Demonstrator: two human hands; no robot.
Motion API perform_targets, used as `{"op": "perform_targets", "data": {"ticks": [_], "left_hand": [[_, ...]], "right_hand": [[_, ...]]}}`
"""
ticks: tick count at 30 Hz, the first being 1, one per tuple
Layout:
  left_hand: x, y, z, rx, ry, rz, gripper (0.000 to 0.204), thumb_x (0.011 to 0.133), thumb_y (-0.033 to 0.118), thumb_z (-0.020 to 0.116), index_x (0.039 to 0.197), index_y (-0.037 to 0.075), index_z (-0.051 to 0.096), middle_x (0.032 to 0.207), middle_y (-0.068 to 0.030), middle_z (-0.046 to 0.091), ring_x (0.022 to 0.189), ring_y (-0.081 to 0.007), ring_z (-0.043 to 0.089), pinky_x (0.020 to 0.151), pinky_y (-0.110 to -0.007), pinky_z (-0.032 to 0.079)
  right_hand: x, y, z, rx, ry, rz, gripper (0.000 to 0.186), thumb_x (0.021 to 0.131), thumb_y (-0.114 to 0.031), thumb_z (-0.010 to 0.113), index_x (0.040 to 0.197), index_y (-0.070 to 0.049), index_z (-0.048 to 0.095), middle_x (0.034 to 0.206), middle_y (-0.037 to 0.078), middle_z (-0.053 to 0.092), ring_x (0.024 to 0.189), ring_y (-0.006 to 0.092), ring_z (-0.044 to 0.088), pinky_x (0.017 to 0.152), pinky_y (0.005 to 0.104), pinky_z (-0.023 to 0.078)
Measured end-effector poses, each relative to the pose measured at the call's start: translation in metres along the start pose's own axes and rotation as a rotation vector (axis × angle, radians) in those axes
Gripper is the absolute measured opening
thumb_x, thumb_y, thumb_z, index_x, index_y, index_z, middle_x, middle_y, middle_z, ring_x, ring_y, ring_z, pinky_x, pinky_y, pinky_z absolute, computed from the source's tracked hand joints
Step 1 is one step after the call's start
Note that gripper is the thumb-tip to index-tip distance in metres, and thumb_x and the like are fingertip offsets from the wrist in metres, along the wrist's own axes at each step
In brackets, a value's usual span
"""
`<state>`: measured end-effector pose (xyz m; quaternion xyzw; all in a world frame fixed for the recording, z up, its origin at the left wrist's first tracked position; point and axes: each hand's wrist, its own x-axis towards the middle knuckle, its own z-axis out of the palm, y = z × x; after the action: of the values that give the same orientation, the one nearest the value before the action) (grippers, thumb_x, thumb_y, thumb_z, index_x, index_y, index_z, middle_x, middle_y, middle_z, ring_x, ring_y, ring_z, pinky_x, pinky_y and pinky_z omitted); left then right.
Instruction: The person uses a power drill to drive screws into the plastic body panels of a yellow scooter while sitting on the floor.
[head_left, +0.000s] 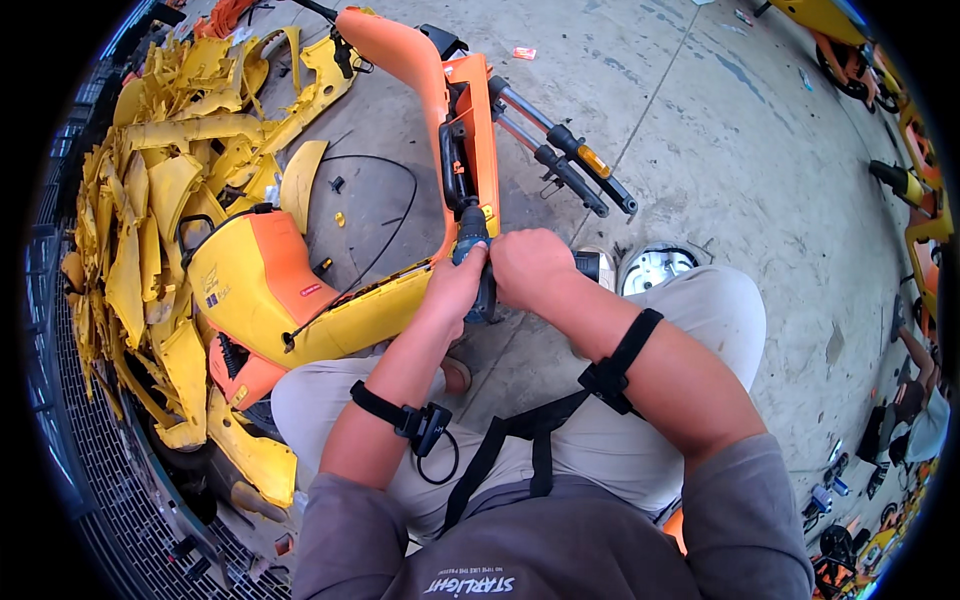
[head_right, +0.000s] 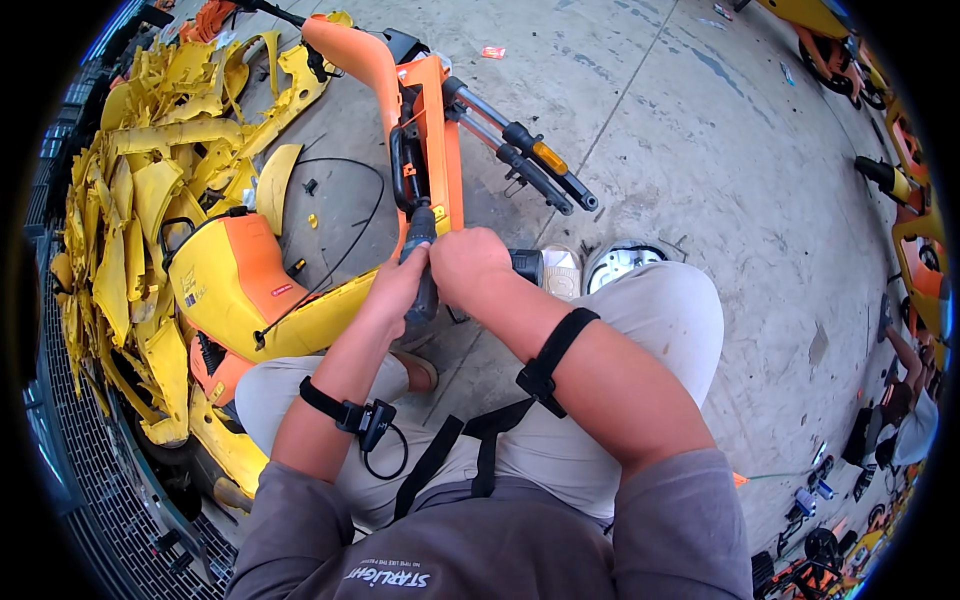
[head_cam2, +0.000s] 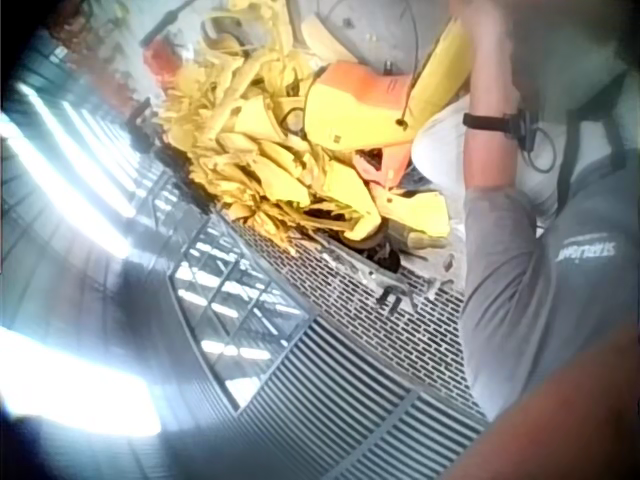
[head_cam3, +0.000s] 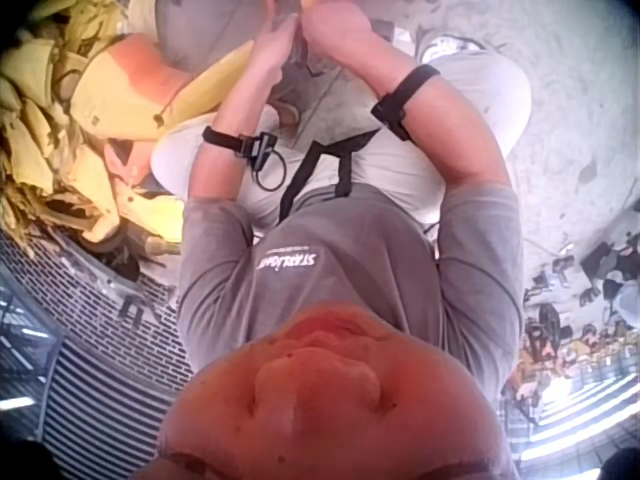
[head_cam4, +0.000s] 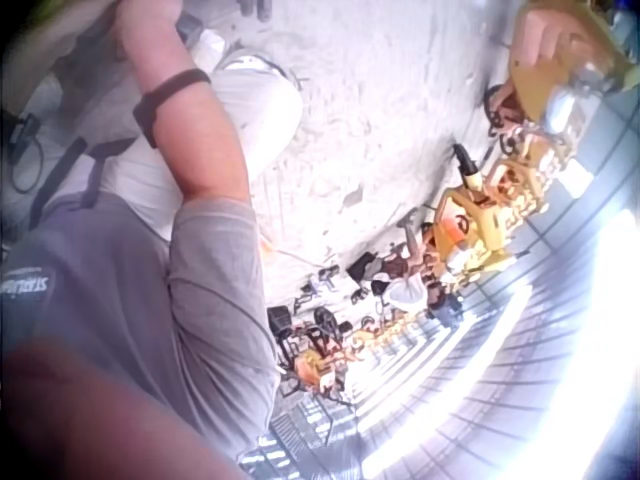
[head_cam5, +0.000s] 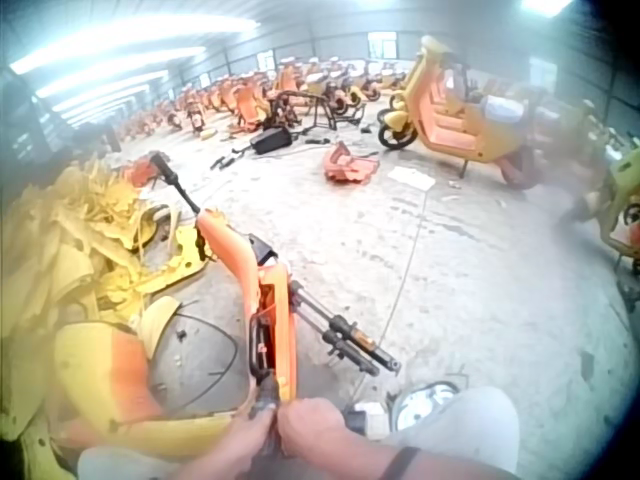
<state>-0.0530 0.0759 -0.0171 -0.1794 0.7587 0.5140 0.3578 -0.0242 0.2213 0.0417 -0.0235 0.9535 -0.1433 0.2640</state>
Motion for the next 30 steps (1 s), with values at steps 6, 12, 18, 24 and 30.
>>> {"op": "perform_targets", "data": {"ticks": [6,12,18,24,30], "left_hand": [[-0.009,0.005,0.003,-0.022,-0.036,0.014,0.066,0.097,0.048,0.063,0.119,-0.014,0.057,0.104,-0.0197,0.068,0.088,-0.0213,0.068,0.072,-0.035,0.052],[-0.004,-0.009,0.014,0.022,0.048,0.039,0.065,0.097,0.048,0.063,0.115,-0.014,0.057,0.104,-0.0201,0.067,0.089,-0.0228,0.067,0.073,-0.036,0.052],[-0.016,-0.005,0.035,0.047,0.142,0.043,0.063,0.097,0.048,0.063,0.108,-0.013,0.056,0.101,-0.0202,0.066,0.089,-0.0237,0.066,0.074,-0.037,0.052],[-0.02,-0.008,0.056,-0.119,0.149,0.086,0.055,0.097,0.045,0.063,0.104,-0.01,0.054,0.096,-0.0176,0.065,0.084,-0.0226,0.065,0.07,-0.037,0.052],[-0.014,-0.015,0.063,-0.115,0.212,0.083,0.056,0.097,0.045,0.063,0.106,-0.01,0.054,0.097,-0.0198,0.065,0.085,-0.0235,0.067,0.071,-0.038,0.052]], "right_hand": [[0.0,0.004,0.003,0.018,0.017,-0.005,0.02,0.082,-0.017,0.07,0.098,-0.007,0.077,0.099,0.012,0.076,0.093,0.0277,0.074,0.081,0.038,0.058],[0.003,0.015,0.016,0.02,0.031,-0.042,0.021,0.081,-0.017,0.069,0.099,-0.006,0.076,0.099,0.013,0.075,0.092,0.0292,0.074,0.08,0.0395,0.059],[0.0,0.03,0.018,-0.014,0.075,-0.083,0.019,0.08,-0.015,0.067,0.095,-0.006,0.073,0.098,0.014,0.075,0.091,0.03,0.074,0.079,0.0408,0.059],[-0.001,0.046,0.019,-0.091,0.129,-0.151,0.022,0.079,-0.015,0.067,0.099,-0.007,0.071,0.098,0.013,0.074,0.09,0.0298,0.073,0.079,0.0409,0.058],[0.003,0.049,0.026,-0.165,0.172,-0.182,0.021,0.08,-0.015,0.066,0.1,-0.007,0.07,0.098,0.012,0.074,0.092,0.0284,0.073,0.079,0.0391,0.057]]}}
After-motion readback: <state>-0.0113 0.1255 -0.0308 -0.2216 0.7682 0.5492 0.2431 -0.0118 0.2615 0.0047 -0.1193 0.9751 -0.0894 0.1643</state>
